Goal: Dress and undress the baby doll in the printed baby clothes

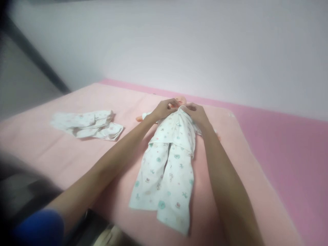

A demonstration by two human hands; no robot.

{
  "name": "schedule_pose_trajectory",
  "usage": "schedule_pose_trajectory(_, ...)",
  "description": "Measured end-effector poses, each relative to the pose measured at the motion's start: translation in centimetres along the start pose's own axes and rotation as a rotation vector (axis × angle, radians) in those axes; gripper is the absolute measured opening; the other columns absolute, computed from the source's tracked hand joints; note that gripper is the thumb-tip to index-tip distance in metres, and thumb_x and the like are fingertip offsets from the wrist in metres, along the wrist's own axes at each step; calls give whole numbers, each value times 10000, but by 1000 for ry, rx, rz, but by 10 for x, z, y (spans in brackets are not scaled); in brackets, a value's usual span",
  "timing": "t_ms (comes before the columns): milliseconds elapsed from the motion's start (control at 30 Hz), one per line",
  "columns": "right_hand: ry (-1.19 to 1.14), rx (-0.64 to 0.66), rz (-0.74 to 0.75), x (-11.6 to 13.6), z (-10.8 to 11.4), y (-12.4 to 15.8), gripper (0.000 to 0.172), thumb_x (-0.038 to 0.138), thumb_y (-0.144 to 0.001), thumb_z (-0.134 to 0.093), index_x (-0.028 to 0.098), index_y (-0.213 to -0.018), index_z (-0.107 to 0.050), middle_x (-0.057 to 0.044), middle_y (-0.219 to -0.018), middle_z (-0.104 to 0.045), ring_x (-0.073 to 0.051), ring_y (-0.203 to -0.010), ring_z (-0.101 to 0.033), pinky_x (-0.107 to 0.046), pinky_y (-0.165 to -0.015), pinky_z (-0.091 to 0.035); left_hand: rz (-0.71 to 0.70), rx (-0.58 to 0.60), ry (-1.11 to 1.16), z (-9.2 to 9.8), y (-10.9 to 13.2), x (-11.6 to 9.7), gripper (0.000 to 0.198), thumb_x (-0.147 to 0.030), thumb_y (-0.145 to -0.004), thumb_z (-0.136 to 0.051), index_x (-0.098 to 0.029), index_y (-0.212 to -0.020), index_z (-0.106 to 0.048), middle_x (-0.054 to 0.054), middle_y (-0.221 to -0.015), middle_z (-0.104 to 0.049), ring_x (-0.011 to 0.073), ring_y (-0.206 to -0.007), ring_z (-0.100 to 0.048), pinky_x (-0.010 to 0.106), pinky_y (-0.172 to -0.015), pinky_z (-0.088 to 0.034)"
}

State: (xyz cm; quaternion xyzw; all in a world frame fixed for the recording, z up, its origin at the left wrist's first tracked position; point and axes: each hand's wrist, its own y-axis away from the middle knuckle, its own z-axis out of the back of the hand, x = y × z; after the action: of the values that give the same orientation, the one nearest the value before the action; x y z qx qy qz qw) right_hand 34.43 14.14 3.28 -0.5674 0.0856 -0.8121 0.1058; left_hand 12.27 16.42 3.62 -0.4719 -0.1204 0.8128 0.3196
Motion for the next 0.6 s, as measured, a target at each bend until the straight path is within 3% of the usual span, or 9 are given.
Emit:
schedule_pose_trajectory(267,3,-54,-33,-3,-5,-5,397,536,-715,-936,266,-971,-797,-43,-1008,-804,-257,-991,-740,-412,-961,-606,5,-94,45,-6,1,3,164,-302,-957,-652,-198,-996,-773,70,-1081,-802,201,-944,-700,333,-925,-519)
schedule_pose_trajectory(600,120,-28,-92,-10,0,-10,493,642,-742,-885,244,-1021,-803,-78,-1059,-801,-284,-998,-744,-423,-891,-638,46,-66,91,-4,2,-5,188,-269,-941,-640,-209,-982,-813,67,-1105,-805,215,-999,-703,348,-977,-518)
